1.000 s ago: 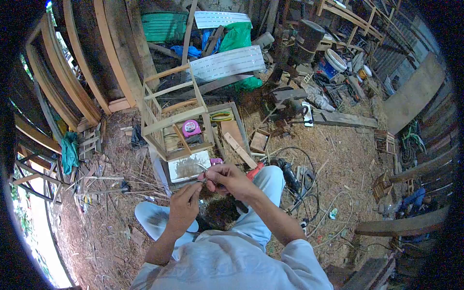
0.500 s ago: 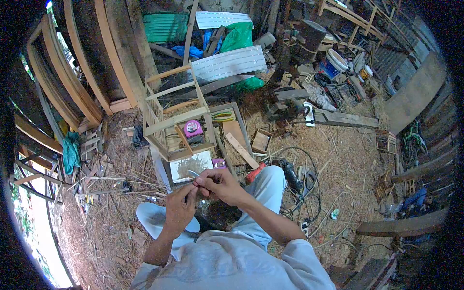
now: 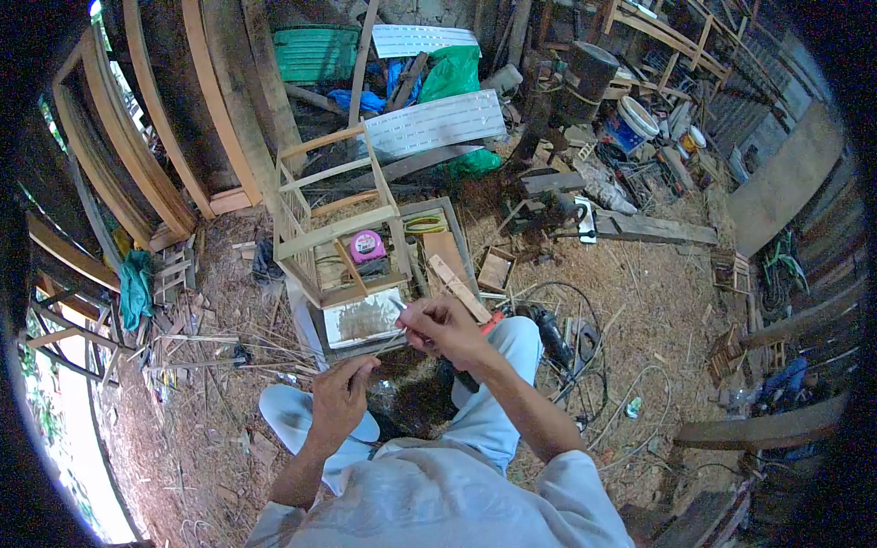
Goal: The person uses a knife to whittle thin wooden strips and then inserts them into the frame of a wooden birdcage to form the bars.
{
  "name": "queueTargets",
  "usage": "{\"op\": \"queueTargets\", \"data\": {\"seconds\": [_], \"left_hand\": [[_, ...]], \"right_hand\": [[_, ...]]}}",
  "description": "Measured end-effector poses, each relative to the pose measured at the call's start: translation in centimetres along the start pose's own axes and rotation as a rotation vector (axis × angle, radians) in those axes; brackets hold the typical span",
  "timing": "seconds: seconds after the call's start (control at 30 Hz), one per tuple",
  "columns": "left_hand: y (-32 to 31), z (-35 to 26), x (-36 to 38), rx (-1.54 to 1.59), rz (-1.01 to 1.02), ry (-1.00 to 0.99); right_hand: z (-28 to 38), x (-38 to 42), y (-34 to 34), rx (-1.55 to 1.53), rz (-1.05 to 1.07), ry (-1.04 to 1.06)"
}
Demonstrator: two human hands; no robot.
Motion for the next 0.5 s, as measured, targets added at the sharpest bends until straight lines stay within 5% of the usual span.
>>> {"op": "queueTargets", "data": {"seconds": [0.1, 0.13, 0.27, 0.5], "left_hand": [[0.3, 0.1, 0.2, -0.001, 0.015, -0.019], [0.4, 0.2, 0.2, 0.010, 0.025, -0.024], [0.5, 1.1, 0.4, 0.030, 0.099, -0.014], [0.3, 0.0, -0.1, 0.059, 0.149, 0.014]], "right_hand": [[1.5, -0.5, 4.7, -0.080, -0.179, 0.034], [2.0, -0.5, 5.3, -0.085, -0.061, 0.054], [2.6, 0.3, 5.8, -0.008, -0.044, -0.102], [3.7, 0.3, 6.2, 0.112, -0.119, -0.054]]}}
Point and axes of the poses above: each hand's wrist, its own x-axis away from the middle knuckle, its own y-axis out of the back of the hand, z = x × y, the point moved 5 cm from there along -x, towards the middle knuckle, and after that the axes turned 7 degrees about -y, right-handed, at the moved point
